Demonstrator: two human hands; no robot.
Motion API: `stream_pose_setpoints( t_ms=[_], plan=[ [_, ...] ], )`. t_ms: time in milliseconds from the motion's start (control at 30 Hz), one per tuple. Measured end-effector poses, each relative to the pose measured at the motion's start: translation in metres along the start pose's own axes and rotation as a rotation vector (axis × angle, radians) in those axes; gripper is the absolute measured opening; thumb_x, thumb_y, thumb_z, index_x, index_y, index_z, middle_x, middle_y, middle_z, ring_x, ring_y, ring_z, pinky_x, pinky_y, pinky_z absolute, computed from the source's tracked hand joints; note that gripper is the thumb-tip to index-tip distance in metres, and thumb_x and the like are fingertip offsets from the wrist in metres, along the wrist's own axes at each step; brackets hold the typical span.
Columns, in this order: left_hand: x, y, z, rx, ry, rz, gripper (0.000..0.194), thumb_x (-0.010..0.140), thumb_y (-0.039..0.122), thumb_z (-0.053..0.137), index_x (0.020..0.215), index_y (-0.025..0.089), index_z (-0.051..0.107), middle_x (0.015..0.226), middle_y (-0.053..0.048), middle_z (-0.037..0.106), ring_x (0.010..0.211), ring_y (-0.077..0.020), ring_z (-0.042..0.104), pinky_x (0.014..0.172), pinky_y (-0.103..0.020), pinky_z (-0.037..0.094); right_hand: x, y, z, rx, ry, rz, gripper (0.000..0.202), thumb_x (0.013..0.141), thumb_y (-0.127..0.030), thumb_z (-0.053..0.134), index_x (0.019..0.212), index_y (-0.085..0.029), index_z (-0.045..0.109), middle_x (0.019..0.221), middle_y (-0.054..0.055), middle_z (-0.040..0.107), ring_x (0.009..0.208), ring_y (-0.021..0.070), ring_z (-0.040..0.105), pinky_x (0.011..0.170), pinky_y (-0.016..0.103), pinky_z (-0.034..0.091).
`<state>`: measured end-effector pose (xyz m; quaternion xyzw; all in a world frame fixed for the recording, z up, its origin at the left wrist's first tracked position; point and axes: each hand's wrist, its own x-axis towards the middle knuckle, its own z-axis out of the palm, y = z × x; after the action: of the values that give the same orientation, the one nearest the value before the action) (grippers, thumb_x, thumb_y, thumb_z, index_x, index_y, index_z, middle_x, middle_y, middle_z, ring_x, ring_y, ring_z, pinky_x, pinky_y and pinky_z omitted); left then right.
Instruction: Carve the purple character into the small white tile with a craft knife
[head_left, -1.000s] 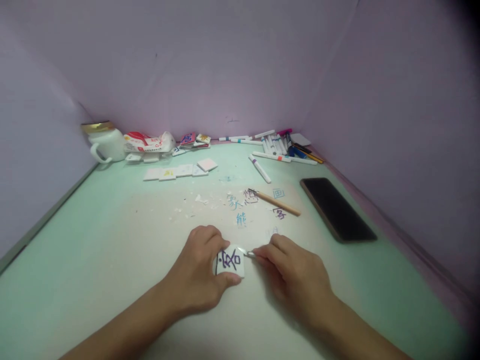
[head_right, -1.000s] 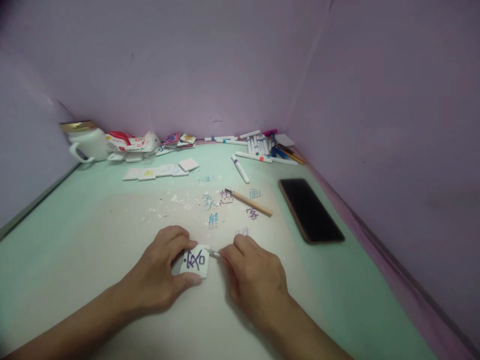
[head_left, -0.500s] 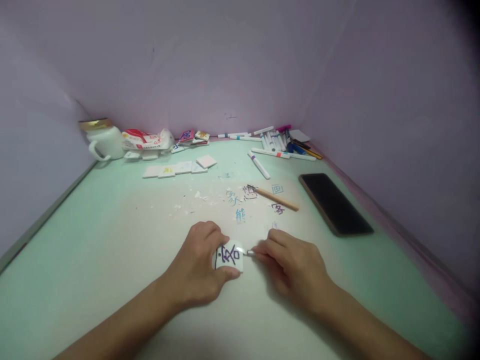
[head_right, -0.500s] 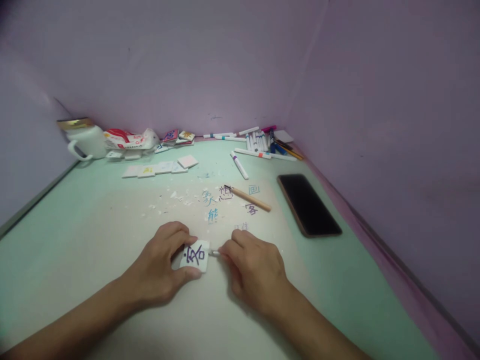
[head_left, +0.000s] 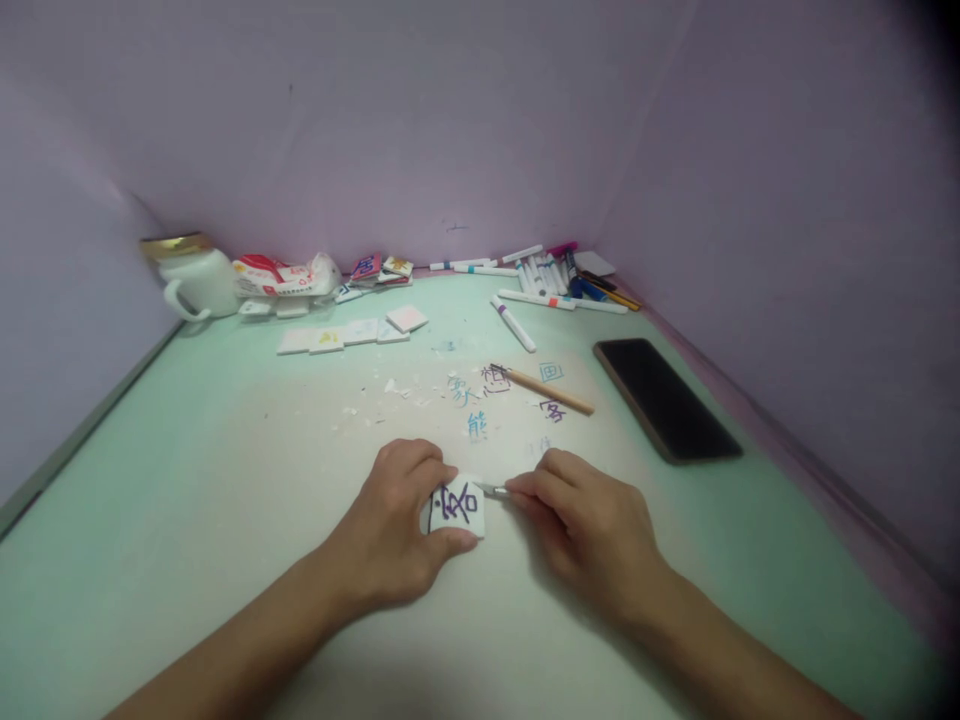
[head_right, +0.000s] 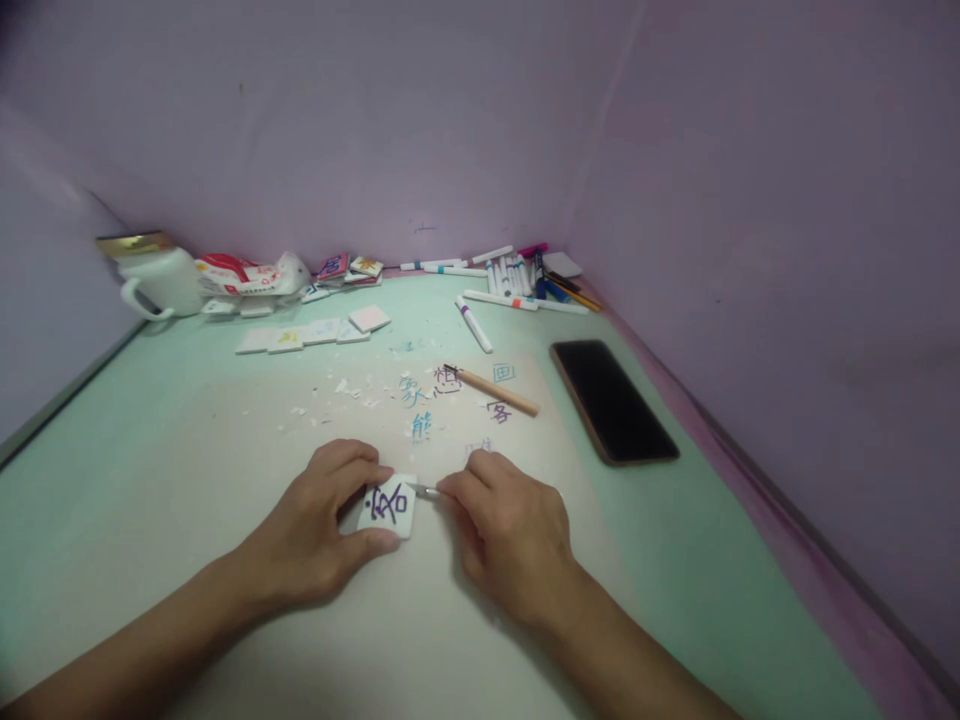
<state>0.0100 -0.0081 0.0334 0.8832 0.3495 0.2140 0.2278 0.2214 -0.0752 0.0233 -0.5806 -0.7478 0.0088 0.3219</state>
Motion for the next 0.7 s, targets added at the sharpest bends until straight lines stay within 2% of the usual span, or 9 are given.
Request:
stream_pose_setpoints(
  t_ms=[433,700],
  plan=[
    [0.0004,0.0005,-0.0003,0.005,0.001,0.017,0.034,0.069,0.027,0.076,0.097,0.013,0.062,0.106,-0.013,0.058,0.102,-0.0307,0.054,0.087,-0.049,0.05,0.0011,0.0026,-0.0014,0.065,-0.056,-0.009,0.019,0.086,-0.017,0.052,0.081,-0.019,0.071,0.066,0.001,0.058,0.057,0.0139,0.054,0.049,0.026,0.029],
    [0.0004,-0.0008,-0.0004,-0.007,-0.008,0.015,0.035,0.072,0.03,0.074,0.101,0.014,0.062,0.108,-0.013,0.059,0.104,-0.0307,0.054,0.088,-0.051,0.05,0.0005,0.0024,-0.0011,0.072,0.004,0.014,0.018,0.085,-0.016,0.053,0.083,-0.02,0.071,0.066,0.001,0.06,0.057,0.0123,0.054,0.049,0.024,0.031]
  ],
)
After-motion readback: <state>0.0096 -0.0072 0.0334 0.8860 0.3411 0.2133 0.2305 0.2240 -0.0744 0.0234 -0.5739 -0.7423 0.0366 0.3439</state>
